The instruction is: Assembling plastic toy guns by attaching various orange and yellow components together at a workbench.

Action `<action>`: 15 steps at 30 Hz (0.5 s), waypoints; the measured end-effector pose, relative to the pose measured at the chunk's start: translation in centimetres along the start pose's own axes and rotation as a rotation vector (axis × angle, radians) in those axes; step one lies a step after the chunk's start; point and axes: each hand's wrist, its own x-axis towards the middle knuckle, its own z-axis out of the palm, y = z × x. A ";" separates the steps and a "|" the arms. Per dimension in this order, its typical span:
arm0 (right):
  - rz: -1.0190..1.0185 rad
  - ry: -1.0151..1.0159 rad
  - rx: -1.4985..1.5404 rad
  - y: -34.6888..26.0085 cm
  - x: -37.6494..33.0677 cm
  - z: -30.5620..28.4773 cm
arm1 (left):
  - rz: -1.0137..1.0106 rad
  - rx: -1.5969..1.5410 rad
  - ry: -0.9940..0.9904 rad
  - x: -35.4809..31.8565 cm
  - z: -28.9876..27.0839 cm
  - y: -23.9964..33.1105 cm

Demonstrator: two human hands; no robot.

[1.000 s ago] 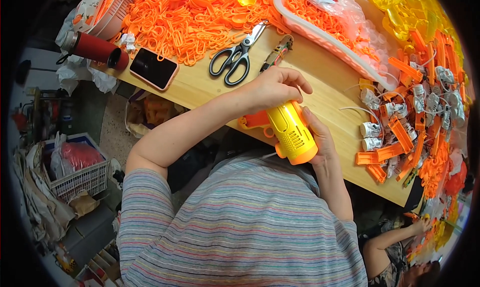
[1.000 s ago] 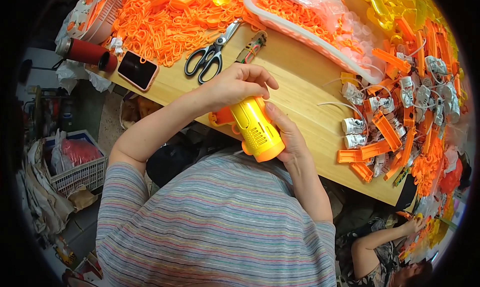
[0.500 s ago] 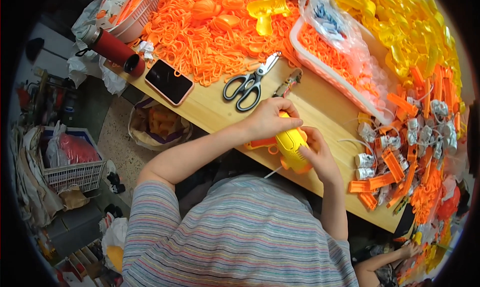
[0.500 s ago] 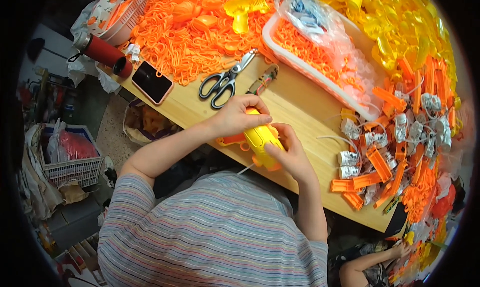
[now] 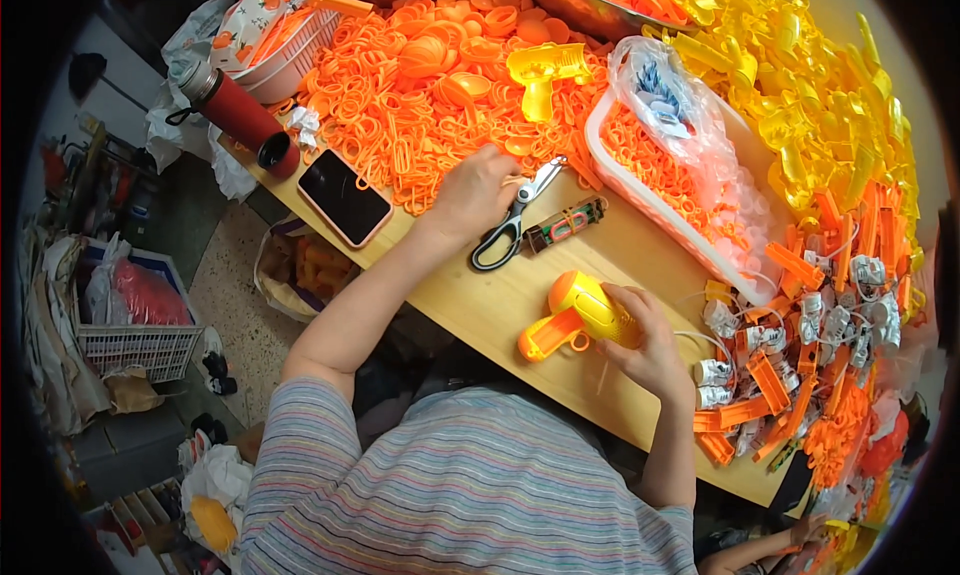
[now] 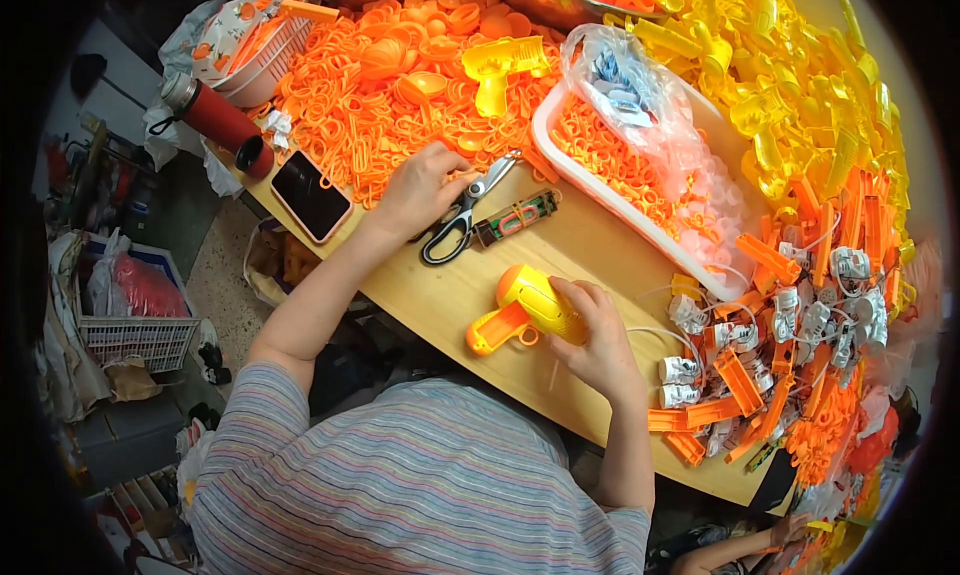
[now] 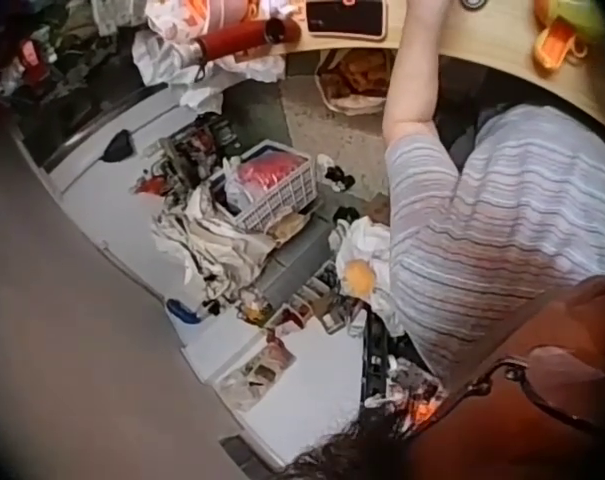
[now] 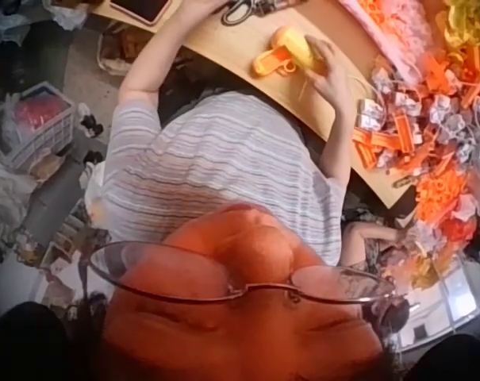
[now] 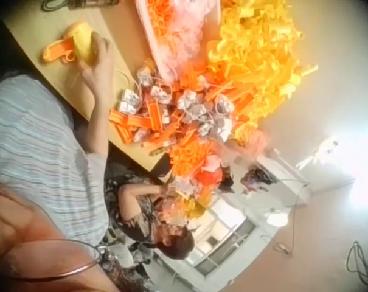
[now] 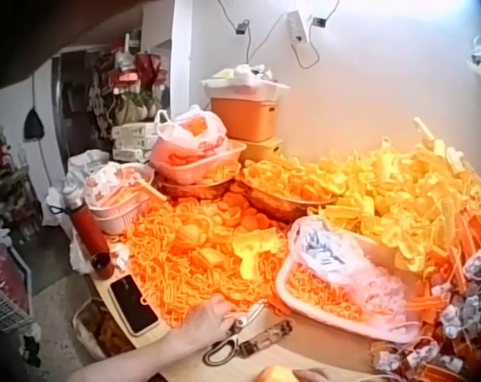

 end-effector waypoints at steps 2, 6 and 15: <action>-0.016 -0.021 -0.012 -0.2 0.4 -0.4 | 0.035 0.051 -0.040 -0.1 -0.1 -1.4; -0.105 -0.079 -0.090 -0.8 2.0 -0.9 | 0.061 0.094 -0.092 -0.1 0.3 -2.3; -0.041 0.429 0.364 2.3 13.4 -7.7 | 0.145 0.049 -0.005 0.0 0.6 -3.2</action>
